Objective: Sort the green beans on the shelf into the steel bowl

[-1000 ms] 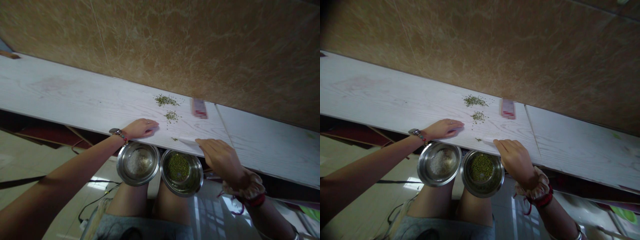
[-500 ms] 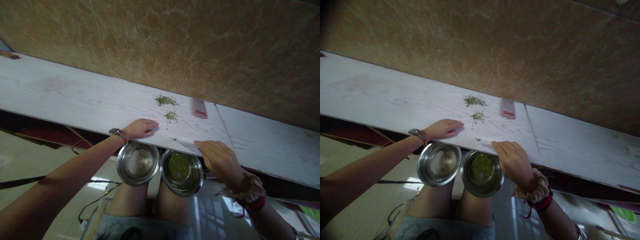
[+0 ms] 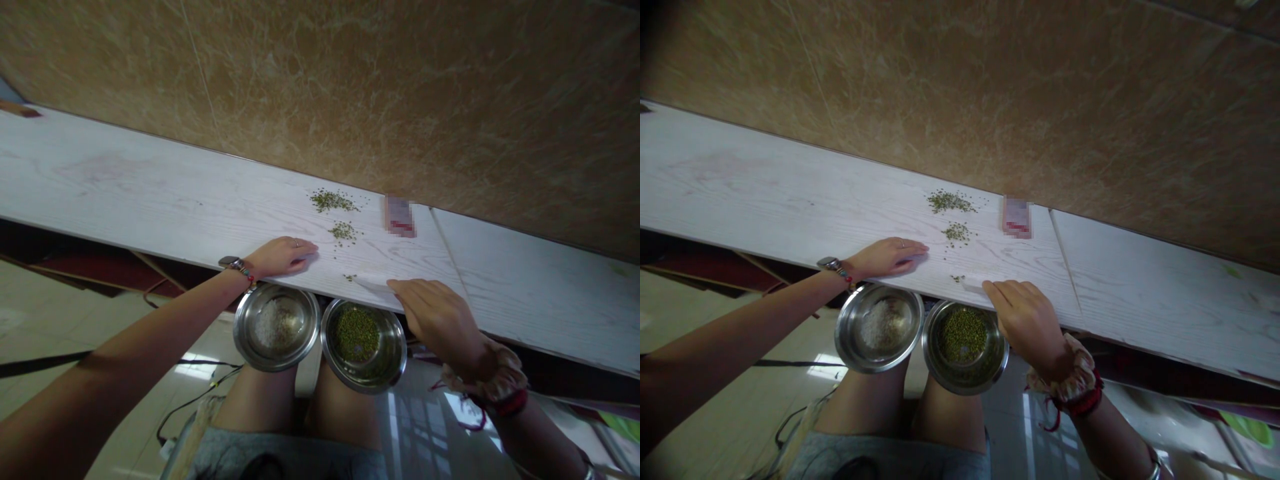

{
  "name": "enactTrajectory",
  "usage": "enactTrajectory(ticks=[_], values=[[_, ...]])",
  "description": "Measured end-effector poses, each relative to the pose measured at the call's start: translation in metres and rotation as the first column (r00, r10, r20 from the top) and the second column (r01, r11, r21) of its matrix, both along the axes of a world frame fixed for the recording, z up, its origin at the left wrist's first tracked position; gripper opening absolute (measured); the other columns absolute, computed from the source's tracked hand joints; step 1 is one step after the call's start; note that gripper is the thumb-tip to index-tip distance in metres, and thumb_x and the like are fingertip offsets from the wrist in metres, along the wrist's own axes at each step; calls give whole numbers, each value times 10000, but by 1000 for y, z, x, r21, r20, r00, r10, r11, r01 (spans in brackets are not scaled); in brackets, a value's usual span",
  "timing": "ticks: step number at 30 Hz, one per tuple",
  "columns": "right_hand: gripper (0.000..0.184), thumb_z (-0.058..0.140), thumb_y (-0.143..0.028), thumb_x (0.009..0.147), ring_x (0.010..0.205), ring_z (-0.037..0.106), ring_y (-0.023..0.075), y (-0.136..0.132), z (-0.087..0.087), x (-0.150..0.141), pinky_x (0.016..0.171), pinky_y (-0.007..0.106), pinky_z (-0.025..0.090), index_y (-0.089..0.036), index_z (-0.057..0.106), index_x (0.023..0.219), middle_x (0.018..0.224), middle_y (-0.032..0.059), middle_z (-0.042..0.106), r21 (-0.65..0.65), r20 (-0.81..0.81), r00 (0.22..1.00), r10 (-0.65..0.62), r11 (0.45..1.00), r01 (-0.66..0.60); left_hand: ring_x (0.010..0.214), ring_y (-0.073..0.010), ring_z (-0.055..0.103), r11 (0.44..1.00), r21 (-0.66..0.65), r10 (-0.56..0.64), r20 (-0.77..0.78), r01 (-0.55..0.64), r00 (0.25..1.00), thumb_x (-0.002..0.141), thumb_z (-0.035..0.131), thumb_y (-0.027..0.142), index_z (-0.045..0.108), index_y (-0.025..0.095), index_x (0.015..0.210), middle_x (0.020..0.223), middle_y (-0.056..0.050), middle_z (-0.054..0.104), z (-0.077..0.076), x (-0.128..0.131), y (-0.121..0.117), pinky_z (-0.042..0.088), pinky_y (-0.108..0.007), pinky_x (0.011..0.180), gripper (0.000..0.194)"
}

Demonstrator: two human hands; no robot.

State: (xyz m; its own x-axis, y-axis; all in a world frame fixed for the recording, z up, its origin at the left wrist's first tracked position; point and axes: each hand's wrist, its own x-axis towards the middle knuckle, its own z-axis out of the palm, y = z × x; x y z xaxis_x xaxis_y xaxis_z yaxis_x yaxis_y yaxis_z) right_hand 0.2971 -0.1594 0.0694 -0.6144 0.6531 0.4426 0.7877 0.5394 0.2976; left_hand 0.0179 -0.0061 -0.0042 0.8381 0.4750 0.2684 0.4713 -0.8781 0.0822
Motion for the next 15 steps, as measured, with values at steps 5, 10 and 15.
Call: enactTrajectory(ticks=[5,10,15], values=[[292,435,-26,796,698,606,179,2,-1,6,636,319,447,-102,658,967,812,97,702,13,3,999,-38,999,38,1051,-185,600,1000,10,7,-2,-7,1000,888,458,247,542,185,1173,1229,-80,609,-2,-1,1,446,-316,916,304],[302,425,-27,799,721,612,173,-1,1,2,656,315,460,-117,655,973,826,89,705,4,-16,1000,4,1000,-4,1050,-180,600,1000,12,9,6,-9,1000,883,458,240,545,193,1174,1227,-69,612,-2,-1,1,446,-315,917,308],[289,412,-22,810,709,615,161,-3,3,-3,652,301,467,-106,651,949,824,87,707,-17,-4,1000,31,999,-31,1052,-187,601,1000,7,6,6,-6,1000,888,448,246,554,177,1162,1226,-80,612,-1,0,1,449,-314,913,301]])
